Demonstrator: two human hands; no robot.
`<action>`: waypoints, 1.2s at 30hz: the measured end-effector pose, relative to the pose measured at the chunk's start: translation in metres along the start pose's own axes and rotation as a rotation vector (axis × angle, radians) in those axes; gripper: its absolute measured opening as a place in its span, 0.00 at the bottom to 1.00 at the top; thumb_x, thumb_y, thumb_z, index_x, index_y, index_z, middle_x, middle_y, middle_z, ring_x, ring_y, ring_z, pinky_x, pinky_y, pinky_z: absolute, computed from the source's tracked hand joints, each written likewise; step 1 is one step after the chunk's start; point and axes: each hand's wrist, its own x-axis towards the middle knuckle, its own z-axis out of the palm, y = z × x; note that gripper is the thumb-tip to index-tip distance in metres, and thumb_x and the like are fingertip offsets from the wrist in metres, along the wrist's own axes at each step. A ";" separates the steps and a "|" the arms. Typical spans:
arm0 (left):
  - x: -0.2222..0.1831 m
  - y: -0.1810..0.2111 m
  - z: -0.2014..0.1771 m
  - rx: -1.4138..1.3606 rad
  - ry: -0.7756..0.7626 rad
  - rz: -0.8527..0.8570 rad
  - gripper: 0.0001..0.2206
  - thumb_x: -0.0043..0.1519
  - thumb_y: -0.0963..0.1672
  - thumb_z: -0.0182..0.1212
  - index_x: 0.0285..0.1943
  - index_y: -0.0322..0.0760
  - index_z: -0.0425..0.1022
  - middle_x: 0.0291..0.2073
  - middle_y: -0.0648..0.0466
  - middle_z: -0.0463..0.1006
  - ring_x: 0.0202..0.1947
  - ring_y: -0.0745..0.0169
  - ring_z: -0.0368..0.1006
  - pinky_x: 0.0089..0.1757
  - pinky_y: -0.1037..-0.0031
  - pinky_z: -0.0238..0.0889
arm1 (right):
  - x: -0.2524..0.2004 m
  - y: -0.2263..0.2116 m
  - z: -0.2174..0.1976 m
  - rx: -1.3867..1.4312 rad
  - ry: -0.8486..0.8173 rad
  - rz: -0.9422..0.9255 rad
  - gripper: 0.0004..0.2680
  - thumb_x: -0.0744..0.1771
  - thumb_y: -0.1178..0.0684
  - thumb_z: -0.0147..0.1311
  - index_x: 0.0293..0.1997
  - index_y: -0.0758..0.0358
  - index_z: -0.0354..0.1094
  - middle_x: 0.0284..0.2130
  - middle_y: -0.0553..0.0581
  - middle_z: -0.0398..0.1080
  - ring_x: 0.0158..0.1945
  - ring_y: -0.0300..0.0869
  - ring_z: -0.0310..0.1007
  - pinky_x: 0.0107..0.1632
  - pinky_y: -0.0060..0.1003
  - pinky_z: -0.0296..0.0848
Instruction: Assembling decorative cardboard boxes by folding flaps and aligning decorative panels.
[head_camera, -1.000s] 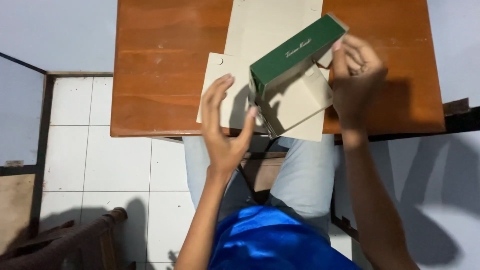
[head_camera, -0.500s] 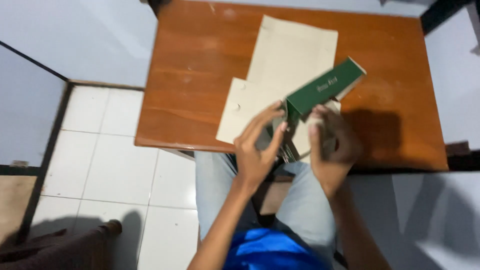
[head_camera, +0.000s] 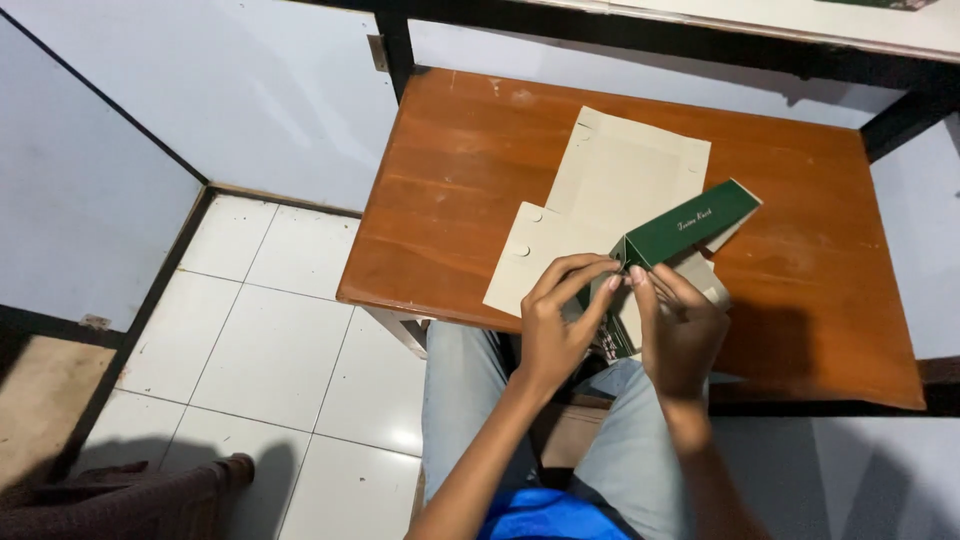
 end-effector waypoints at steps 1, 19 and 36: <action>0.002 0.001 -0.002 -0.003 -0.004 0.000 0.07 0.64 0.41 0.67 0.50 0.38 0.83 0.44 0.52 0.83 0.48 0.52 0.82 0.48 0.63 0.76 | 0.001 -0.001 0.000 -0.002 0.004 0.002 0.09 0.67 0.57 0.67 0.48 0.72 0.77 0.37 0.71 0.77 0.47 0.56 0.78 0.49 0.45 0.78; -0.004 0.008 0.014 -0.133 0.011 -0.097 0.07 0.60 0.43 0.71 0.45 0.45 0.86 0.41 0.54 0.82 0.47 0.56 0.81 0.52 0.64 0.72 | -0.004 0.002 -0.020 0.030 0.040 -0.010 0.08 0.70 0.55 0.59 0.50 0.70 0.77 0.35 0.66 0.79 0.44 0.52 0.80 0.47 0.43 0.78; -0.004 0.015 0.016 -0.148 0.020 -0.073 0.07 0.58 0.41 0.73 0.44 0.41 0.86 0.39 0.53 0.82 0.46 0.56 0.81 0.50 0.65 0.75 | -0.005 0.000 -0.021 0.020 0.071 -0.068 0.06 0.70 0.57 0.60 0.50 0.64 0.77 0.36 0.64 0.80 0.47 0.53 0.80 0.49 0.44 0.78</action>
